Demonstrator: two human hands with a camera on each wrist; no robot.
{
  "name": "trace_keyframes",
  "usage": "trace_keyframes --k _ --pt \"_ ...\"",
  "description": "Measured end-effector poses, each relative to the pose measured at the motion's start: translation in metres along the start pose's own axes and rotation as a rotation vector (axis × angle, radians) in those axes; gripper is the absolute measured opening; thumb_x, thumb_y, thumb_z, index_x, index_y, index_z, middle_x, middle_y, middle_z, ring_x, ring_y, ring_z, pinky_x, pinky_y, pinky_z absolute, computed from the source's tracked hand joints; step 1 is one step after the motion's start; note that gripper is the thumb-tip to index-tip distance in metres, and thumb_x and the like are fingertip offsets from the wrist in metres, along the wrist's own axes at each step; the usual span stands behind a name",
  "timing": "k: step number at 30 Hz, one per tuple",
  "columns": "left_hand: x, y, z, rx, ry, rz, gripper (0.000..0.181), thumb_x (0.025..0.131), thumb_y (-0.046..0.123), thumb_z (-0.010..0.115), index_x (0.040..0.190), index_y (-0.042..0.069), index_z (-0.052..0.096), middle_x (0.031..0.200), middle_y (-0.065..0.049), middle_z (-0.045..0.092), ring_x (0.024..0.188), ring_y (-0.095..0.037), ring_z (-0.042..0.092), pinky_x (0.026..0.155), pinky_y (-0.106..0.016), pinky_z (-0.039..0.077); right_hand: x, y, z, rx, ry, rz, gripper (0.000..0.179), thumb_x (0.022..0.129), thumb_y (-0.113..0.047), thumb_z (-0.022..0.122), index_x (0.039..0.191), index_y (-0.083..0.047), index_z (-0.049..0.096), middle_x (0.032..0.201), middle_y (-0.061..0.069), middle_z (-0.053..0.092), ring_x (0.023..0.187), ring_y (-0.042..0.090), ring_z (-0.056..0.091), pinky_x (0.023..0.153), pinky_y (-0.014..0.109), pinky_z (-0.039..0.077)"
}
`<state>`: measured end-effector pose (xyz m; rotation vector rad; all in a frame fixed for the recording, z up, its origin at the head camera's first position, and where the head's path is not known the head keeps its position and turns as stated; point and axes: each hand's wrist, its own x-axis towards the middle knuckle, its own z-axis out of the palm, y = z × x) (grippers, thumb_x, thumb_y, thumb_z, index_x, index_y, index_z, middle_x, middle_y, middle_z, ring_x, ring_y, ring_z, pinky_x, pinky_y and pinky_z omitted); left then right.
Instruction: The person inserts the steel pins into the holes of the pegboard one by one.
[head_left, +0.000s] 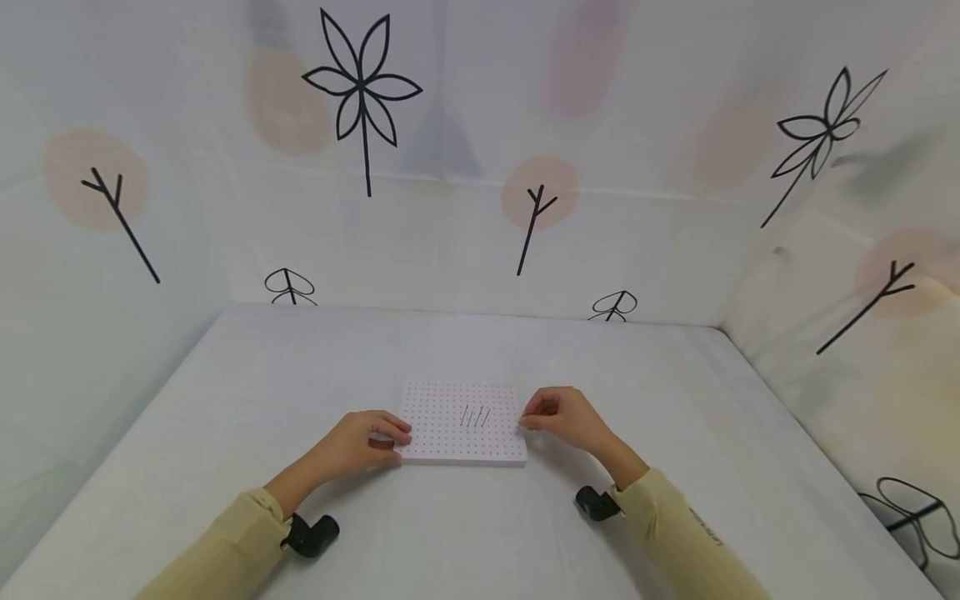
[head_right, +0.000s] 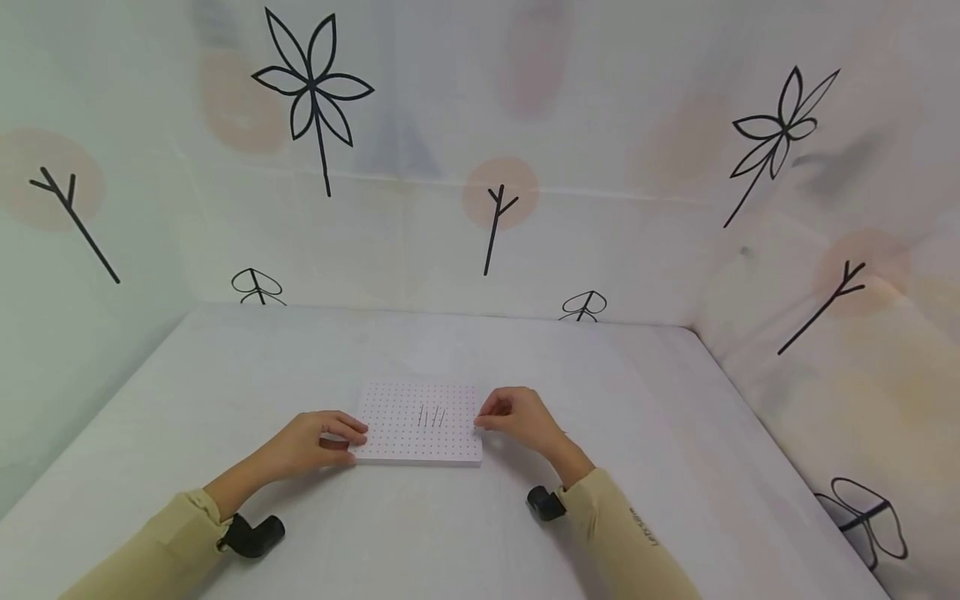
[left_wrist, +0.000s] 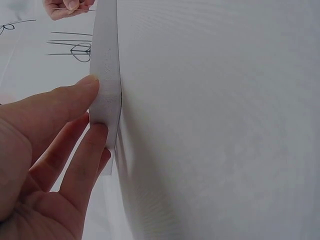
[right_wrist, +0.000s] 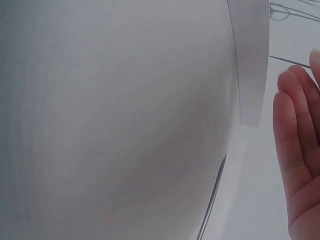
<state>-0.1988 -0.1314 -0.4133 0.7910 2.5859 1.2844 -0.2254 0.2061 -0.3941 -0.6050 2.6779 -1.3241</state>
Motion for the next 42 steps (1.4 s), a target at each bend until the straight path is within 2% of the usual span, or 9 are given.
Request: trace_keyframes --k 7,18,33,42 --pt "0.001 -0.001 -0.001 0.009 0.002 -0.008 0.023 0.075 0.001 0.076 0.097 0.001 0.071 0.108 -0.009 0.063 0.097 -0.023 0.062 0.078 -0.025 0.054 0.004 -0.005 0.006 0.004 -0.006 -0.011 0.011 0.079 -0.010 0.074 0.078 -0.006 0.064 0.078 0.001 0.064 0.070 0.015 0.059 0.063 0.026 0.051" --pt "0.000 -0.001 -0.002 -0.017 -0.013 0.001 0.023 0.075 0.003 0.076 0.097 -0.001 0.071 0.108 -0.011 0.063 0.097 -0.025 0.062 0.078 -0.026 0.054 0.010 -0.010 0.017 0.084 -0.045 0.021 0.011 0.083 -0.009 0.070 0.082 -0.002 0.061 0.081 0.005 0.065 0.070 0.018 0.061 0.064 0.028 0.054" --pt "0.000 0.000 -0.002 0.000 -0.007 -0.001 0.023 0.074 0.002 0.076 0.096 0.000 0.071 0.108 -0.011 0.063 0.097 -0.025 0.062 0.077 -0.026 0.054 0.022 -0.014 0.024 0.041 -0.083 -0.002 0.012 0.082 -0.009 0.071 0.080 -0.005 0.060 0.075 0.002 0.065 0.067 0.013 0.059 0.061 0.024 0.052" --pt "0.001 -0.001 -0.002 0.022 0.001 0.000 0.023 0.074 0.002 0.076 0.096 0.000 0.071 0.107 -0.010 0.063 0.097 -0.025 0.062 0.077 -0.025 0.054 0.025 -0.013 0.027 0.026 -0.084 0.021 0.012 0.084 -0.011 0.070 0.083 -0.006 0.058 0.076 0.001 0.065 0.066 0.014 0.058 0.060 0.025 0.050"
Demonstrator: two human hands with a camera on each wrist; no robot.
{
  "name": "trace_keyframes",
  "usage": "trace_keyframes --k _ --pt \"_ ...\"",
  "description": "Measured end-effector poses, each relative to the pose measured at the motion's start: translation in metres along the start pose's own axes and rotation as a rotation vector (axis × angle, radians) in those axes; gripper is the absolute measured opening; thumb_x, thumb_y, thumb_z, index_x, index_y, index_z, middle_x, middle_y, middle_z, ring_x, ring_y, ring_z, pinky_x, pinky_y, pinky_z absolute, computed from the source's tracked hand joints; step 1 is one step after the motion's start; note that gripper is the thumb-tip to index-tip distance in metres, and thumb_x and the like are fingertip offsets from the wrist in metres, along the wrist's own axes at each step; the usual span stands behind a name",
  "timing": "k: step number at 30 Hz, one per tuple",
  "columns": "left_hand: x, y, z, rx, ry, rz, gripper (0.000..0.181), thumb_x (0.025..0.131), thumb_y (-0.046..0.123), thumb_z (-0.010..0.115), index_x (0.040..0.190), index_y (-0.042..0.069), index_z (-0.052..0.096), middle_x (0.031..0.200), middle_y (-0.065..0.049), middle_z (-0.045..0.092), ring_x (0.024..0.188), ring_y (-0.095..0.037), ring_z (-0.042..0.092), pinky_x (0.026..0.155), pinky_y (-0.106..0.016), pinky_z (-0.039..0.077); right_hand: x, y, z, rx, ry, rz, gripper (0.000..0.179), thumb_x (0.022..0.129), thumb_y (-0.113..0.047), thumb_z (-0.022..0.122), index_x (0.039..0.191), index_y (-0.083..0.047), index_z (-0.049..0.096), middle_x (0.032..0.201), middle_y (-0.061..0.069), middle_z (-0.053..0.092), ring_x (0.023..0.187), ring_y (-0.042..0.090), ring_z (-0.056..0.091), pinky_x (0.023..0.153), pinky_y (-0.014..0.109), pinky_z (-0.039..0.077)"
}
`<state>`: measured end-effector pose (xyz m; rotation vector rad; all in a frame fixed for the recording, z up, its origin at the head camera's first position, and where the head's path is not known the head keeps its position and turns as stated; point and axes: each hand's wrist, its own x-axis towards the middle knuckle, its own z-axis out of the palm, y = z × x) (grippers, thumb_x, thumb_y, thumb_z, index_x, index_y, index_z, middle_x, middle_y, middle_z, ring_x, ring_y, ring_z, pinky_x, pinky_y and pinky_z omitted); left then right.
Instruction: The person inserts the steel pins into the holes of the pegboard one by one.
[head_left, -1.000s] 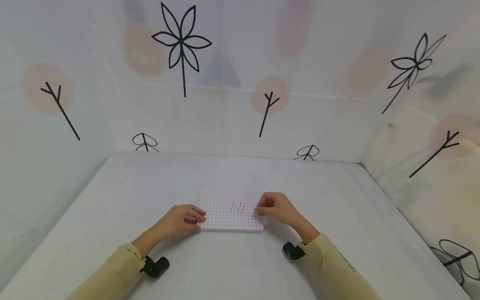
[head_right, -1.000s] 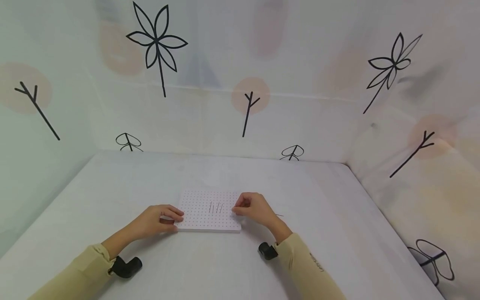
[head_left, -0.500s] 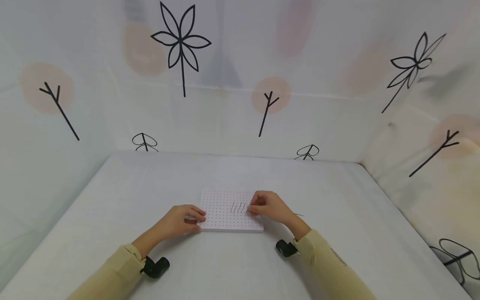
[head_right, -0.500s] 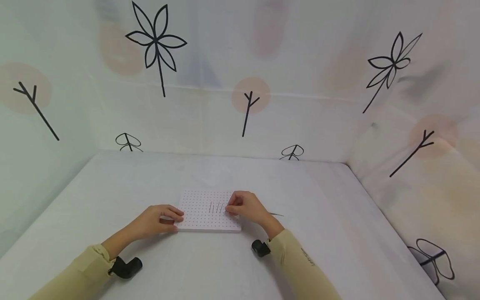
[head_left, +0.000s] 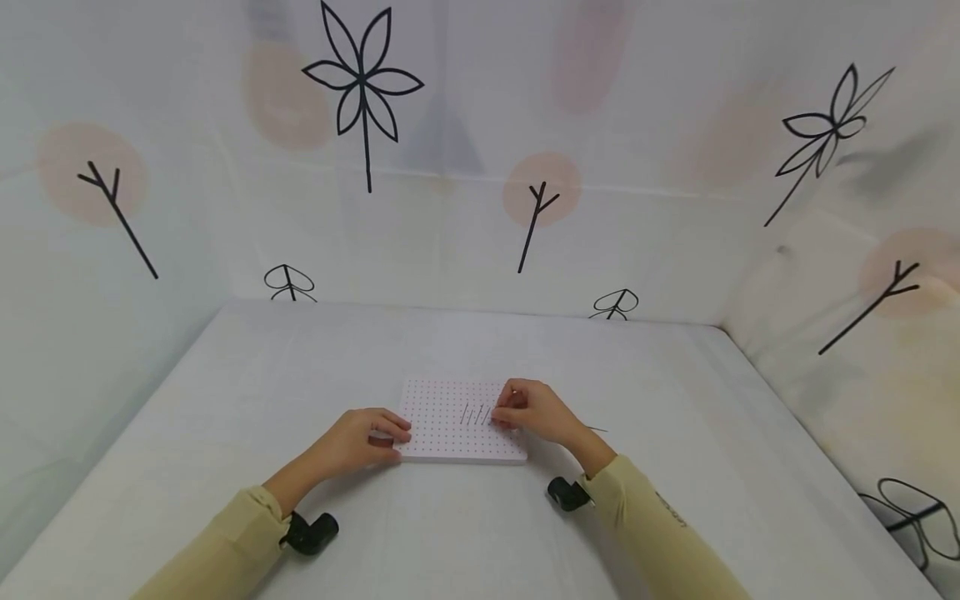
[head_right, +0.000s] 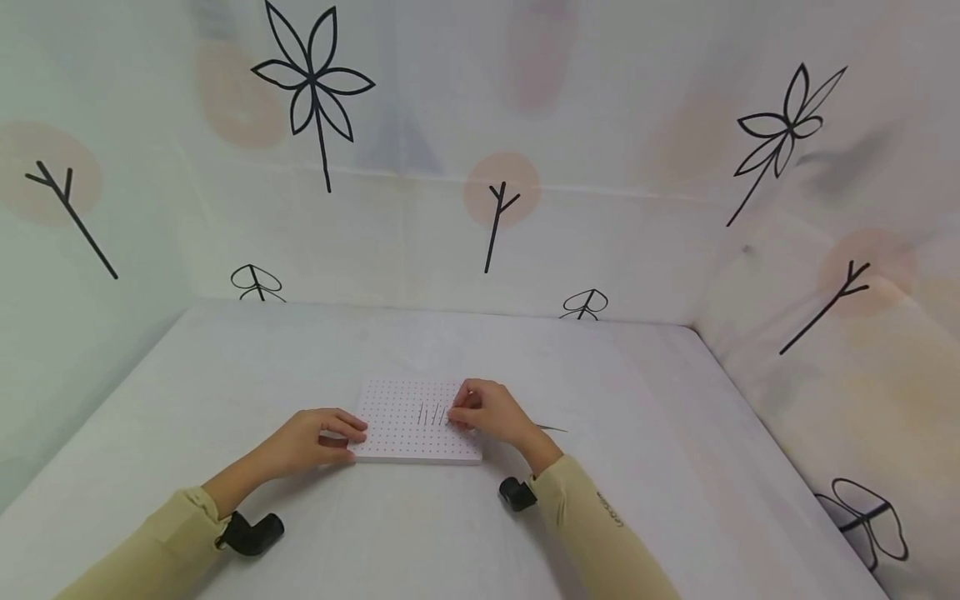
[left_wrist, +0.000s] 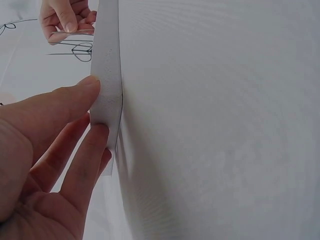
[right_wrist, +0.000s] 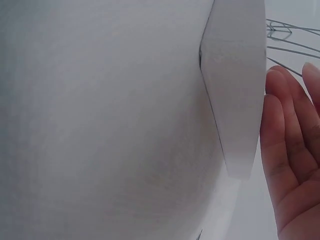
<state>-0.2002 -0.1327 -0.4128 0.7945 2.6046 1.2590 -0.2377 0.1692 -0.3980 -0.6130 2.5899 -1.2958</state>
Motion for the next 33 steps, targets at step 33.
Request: trace_keyframes --k 33 --pt "0.0013 -0.0009 0.0005 -0.002 -0.003 -0.006 0.022 0.075 0.001 0.076 0.097 0.001 0.071 0.107 -0.009 0.063 0.096 -0.022 0.062 0.077 -0.025 0.054 -0.0018 -0.0020 -0.0013 -0.152 -0.023 0.004 0.017 0.076 -0.008 0.076 0.091 -0.007 0.068 0.076 -0.004 0.060 0.070 0.012 0.054 0.064 0.023 0.048"
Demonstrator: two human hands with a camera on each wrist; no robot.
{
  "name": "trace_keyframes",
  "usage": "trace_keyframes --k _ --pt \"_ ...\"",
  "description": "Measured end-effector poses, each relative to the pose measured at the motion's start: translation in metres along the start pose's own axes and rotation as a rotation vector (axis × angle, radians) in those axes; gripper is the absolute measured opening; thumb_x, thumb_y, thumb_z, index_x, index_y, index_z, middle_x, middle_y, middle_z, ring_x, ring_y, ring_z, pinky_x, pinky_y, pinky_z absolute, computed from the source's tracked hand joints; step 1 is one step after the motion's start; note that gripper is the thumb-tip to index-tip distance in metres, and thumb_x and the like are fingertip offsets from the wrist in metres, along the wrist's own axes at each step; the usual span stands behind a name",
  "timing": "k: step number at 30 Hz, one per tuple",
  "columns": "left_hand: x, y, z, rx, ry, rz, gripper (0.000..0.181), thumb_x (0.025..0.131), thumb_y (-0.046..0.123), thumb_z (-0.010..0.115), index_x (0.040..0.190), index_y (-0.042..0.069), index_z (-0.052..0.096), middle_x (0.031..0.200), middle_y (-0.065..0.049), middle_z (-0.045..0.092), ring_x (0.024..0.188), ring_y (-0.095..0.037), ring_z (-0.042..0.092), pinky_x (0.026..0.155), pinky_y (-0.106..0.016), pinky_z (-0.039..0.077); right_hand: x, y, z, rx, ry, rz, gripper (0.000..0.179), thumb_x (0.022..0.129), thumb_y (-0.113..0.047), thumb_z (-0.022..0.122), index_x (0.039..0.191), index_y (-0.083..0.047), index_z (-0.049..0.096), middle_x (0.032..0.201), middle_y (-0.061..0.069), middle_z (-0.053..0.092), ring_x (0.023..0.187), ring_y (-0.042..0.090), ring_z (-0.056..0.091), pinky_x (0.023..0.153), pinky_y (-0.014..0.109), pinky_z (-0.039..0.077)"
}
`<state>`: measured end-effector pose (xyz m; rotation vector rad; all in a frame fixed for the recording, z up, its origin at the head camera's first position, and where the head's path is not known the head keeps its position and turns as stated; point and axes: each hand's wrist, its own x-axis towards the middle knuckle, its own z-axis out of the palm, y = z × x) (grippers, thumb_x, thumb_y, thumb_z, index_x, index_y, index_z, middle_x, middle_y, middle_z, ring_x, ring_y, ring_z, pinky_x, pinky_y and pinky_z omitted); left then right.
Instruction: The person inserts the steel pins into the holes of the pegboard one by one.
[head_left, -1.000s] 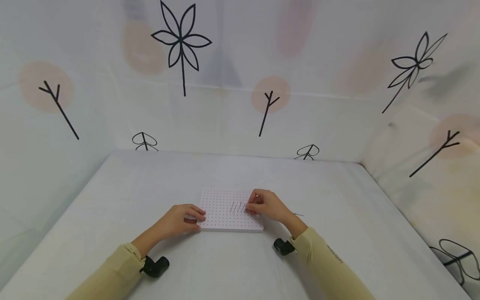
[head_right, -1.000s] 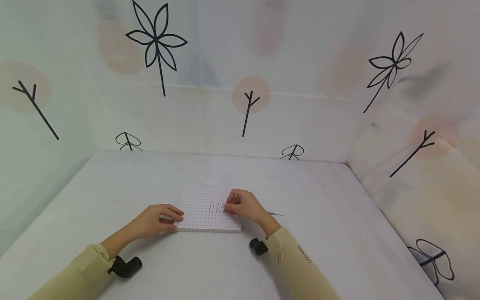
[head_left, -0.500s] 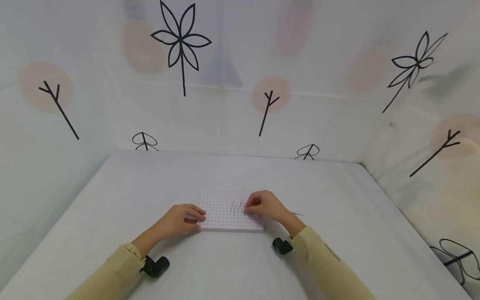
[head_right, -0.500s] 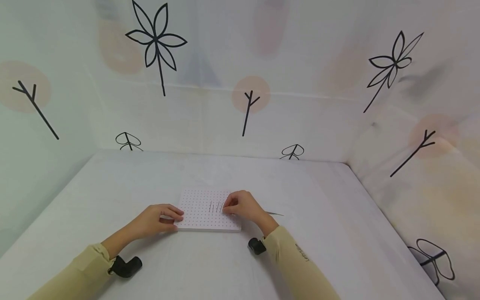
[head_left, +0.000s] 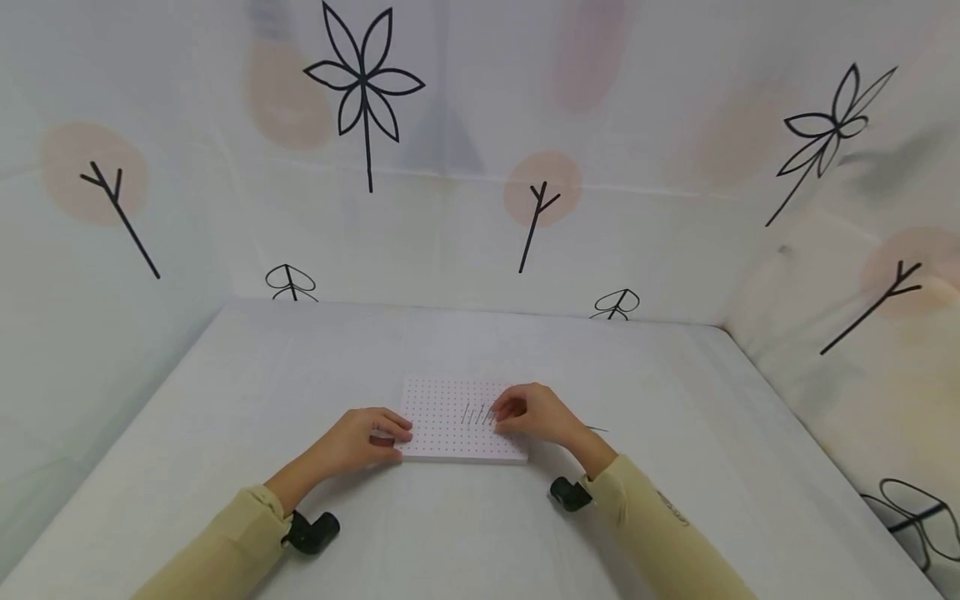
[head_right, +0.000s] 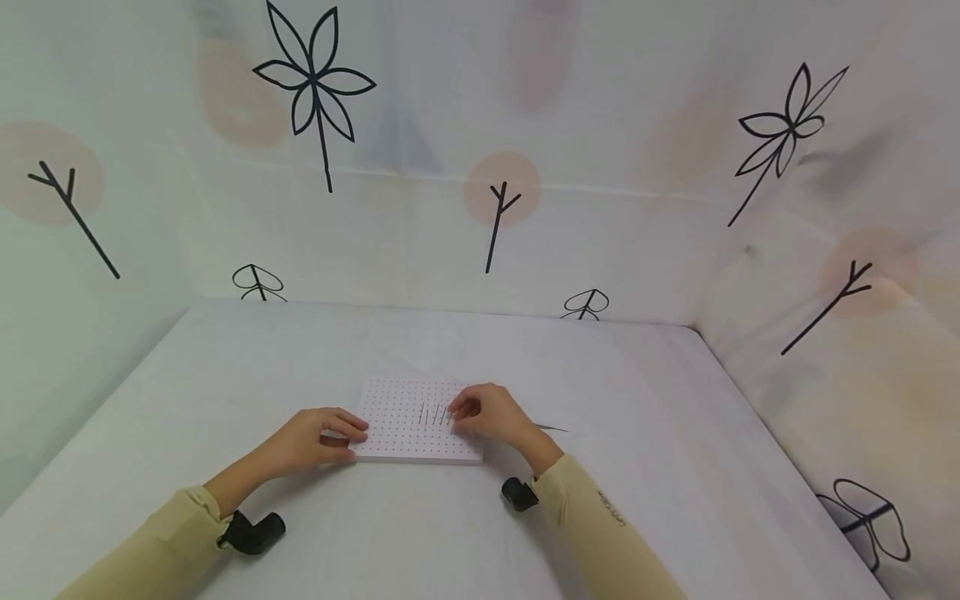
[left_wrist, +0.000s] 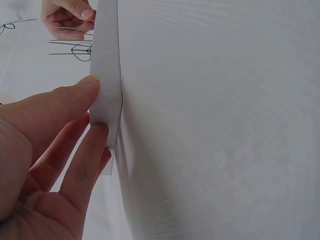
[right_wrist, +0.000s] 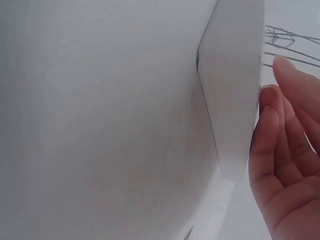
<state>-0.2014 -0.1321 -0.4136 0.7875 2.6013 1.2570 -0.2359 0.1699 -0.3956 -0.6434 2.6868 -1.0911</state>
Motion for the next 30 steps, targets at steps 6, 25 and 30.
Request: trace_keyframes --k 6,25,30 --pt "0.000 0.001 0.000 -0.009 0.000 -0.004 0.022 0.075 0.002 0.076 0.096 0.000 0.071 0.107 -0.009 0.063 0.096 -0.023 0.062 0.078 -0.025 0.054 -0.009 0.007 -0.006 0.026 -0.011 0.005 0.018 0.077 -0.005 0.075 0.094 -0.006 0.067 0.081 -0.003 0.062 0.075 0.013 0.056 0.068 0.025 0.050" --pt "-0.001 0.001 0.001 -0.020 0.005 -0.018 0.022 0.074 0.001 0.076 0.095 0.000 0.071 0.107 -0.009 0.063 0.097 -0.024 0.062 0.077 -0.024 0.054 -0.031 0.026 -0.026 -0.040 0.058 0.016 0.014 0.079 -0.004 0.072 0.092 -0.005 0.068 0.083 -0.001 0.063 0.076 0.014 0.057 0.069 0.026 0.051" --pt "0.000 0.002 0.001 -0.021 0.003 -0.024 0.022 0.074 0.001 0.076 0.095 0.001 0.071 0.108 -0.009 0.063 0.096 -0.023 0.063 0.077 -0.024 0.054 -0.035 0.032 -0.033 -0.043 0.072 0.015 0.014 0.079 -0.005 0.073 0.092 -0.005 0.069 0.086 0.000 0.064 0.077 0.014 0.058 0.070 0.027 0.051"
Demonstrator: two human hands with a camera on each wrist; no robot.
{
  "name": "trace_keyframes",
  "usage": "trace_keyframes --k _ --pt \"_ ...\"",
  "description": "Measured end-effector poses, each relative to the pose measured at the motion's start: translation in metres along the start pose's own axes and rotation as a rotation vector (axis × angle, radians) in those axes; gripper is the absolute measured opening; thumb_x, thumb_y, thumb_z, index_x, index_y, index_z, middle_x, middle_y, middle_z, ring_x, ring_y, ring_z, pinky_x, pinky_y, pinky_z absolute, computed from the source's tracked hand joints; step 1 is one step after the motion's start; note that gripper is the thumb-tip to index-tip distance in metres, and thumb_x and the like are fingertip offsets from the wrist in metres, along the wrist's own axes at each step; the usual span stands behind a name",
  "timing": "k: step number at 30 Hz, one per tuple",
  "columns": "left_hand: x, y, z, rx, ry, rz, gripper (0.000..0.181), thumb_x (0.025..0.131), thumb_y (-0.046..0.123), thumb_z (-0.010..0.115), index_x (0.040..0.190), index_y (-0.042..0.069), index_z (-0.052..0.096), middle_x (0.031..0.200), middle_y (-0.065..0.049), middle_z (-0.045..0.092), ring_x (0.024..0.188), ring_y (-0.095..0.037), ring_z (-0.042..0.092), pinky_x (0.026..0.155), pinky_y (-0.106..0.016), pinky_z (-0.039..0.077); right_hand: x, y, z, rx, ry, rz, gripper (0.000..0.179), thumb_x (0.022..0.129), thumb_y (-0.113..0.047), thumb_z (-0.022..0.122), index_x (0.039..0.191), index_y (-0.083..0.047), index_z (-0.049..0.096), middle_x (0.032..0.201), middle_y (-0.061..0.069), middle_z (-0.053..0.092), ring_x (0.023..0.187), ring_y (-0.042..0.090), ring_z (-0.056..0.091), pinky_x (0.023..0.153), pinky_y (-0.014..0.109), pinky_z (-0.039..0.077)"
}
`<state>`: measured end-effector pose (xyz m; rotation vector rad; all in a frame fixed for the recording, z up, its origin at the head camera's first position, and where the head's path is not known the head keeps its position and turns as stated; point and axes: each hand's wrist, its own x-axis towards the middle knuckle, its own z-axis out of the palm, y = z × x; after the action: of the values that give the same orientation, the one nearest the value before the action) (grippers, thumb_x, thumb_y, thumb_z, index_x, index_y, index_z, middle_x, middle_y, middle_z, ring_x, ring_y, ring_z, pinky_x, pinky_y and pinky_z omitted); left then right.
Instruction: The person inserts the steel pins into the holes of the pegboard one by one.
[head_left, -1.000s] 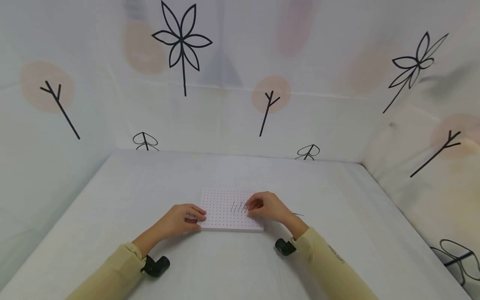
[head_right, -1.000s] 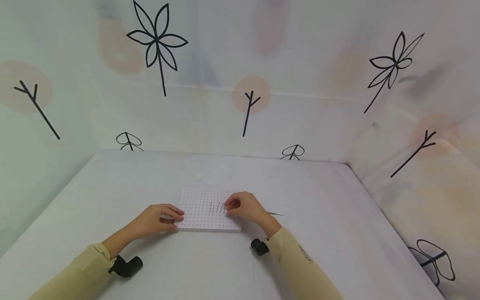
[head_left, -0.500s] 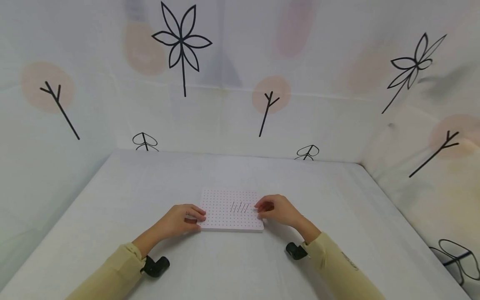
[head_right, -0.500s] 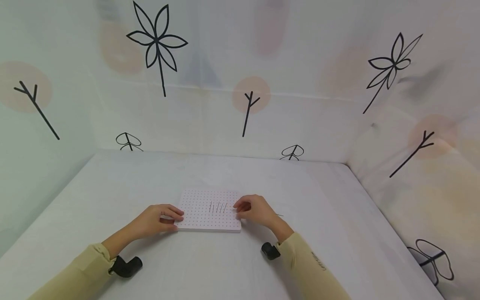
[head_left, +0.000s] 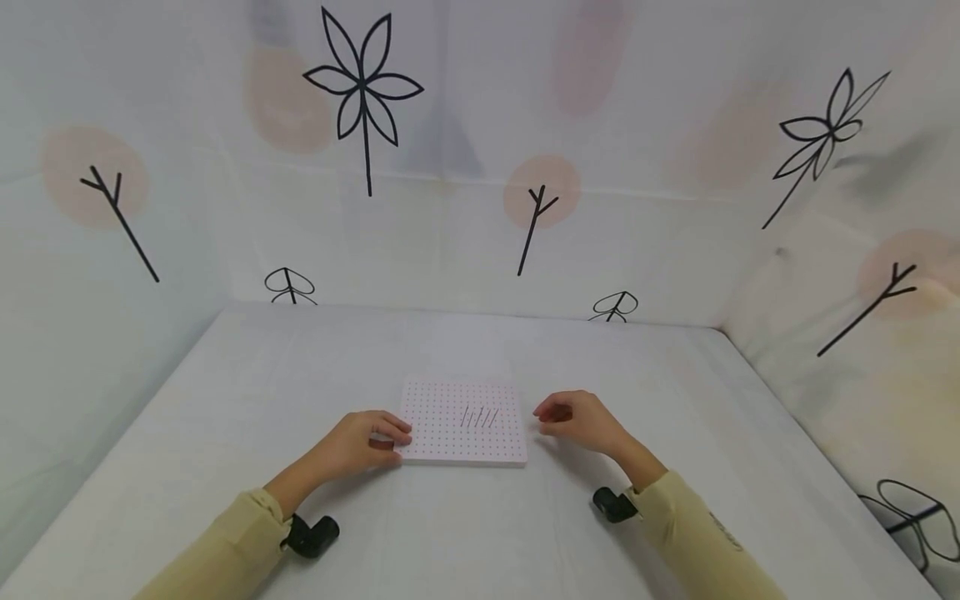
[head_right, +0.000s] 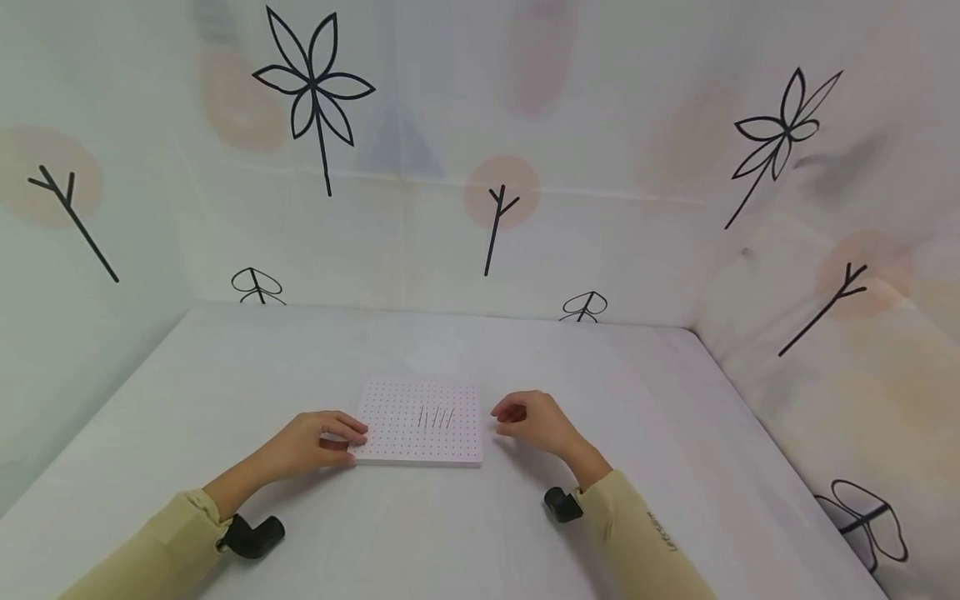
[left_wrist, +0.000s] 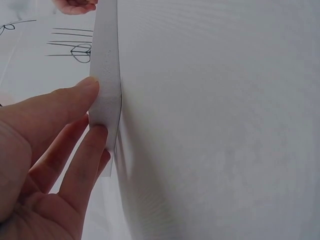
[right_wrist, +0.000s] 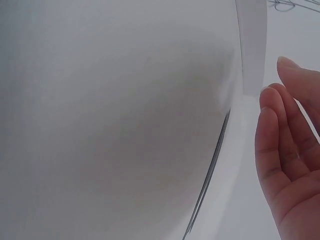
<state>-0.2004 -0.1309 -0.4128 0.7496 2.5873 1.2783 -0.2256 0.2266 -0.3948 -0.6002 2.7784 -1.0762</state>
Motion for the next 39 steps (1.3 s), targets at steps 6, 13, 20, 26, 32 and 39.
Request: trace_keyframes --k 6,13,20,26,32,39 --pt "0.000 -0.001 0.001 0.007 0.004 -0.003 0.022 0.074 0.001 0.076 0.095 0.002 0.072 0.108 -0.008 0.063 0.096 -0.022 0.063 0.077 -0.024 0.054 -0.005 0.006 -0.006 -0.004 0.020 0.018 0.014 0.079 -0.007 0.074 0.092 -0.005 0.069 0.089 0.001 0.065 0.078 0.015 0.059 0.071 0.028 0.051" --pt "0.001 -0.003 0.001 0.016 0.000 -0.003 0.022 0.074 0.002 0.076 0.096 0.003 0.072 0.108 -0.008 0.063 0.096 -0.022 0.063 0.077 -0.024 0.054 -0.010 0.013 -0.015 -0.021 0.044 0.063 0.014 0.079 -0.007 0.074 0.092 -0.005 0.070 0.088 0.001 0.066 0.079 0.015 0.059 0.072 0.029 0.051" --pt "0.000 -0.002 0.002 0.019 0.003 -0.014 0.022 0.074 0.003 0.076 0.096 0.003 0.072 0.108 -0.007 0.063 0.096 -0.021 0.062 0.077 -0.025 0.054 -0.015 0.021 -0.025 -0.034 0.049 0.088 0.015 0.080 -0.008 0.073 0.093 -0.004 0.069 0.087 0.001 0.064 0.078 0.016 0.058 0.069 0.030 0.051" --pt "0.001 -0.004 0.001 0.020 0.004 -0.008 0.022 0.074 0.003 0.076 0.096 0.003 0.072 0.108 -0.007 0.063 0.097 -0.021 0.062 0.077 -0.024 0.054 -0.014 0.029 -0.030 -0.033 0.026 0.096 0.015 0.080 -0.010 0.073 0.093 -0.003 0.070 0.087 0.001 0.064 0.078 0.017 0.058 0.069 0.030 0.050" --pt "0.001 -0.006 0.001 0.016 0.002 -0.007 0.022 0.075 0.003 0.076 0.096 0.003 0.072 0.108 -0.006 0.063 0.097 -0.022 0.062 0.078 -0.024 0.054 -0.011 0.038 -0.030 -0.013 -0.033 0.135 0.013 0.081 -0.008 0.071 0.092 -0.003 0.069 0.085 0.001 0.063 0.077 0.017 0.055 0.068 0.030 0.049" --pt "0.000 -0.006 0.000 0.014 -0.006 0.001 0.022 0.075 0.004 0.076 0.097 0.003 0.072 0.109 -0.006 0.063 0.099 -0.022 0.061 0.078 -0.024 0.053 -0.008 0.041 -0.026 -0.004 -0.093 0.194 0.008 0.082 -0.007 0.070 0.089 -0.004 0.068 0.084 0.000 0.061 0.079 0.017 0.052 0.071 0.030 0.046"
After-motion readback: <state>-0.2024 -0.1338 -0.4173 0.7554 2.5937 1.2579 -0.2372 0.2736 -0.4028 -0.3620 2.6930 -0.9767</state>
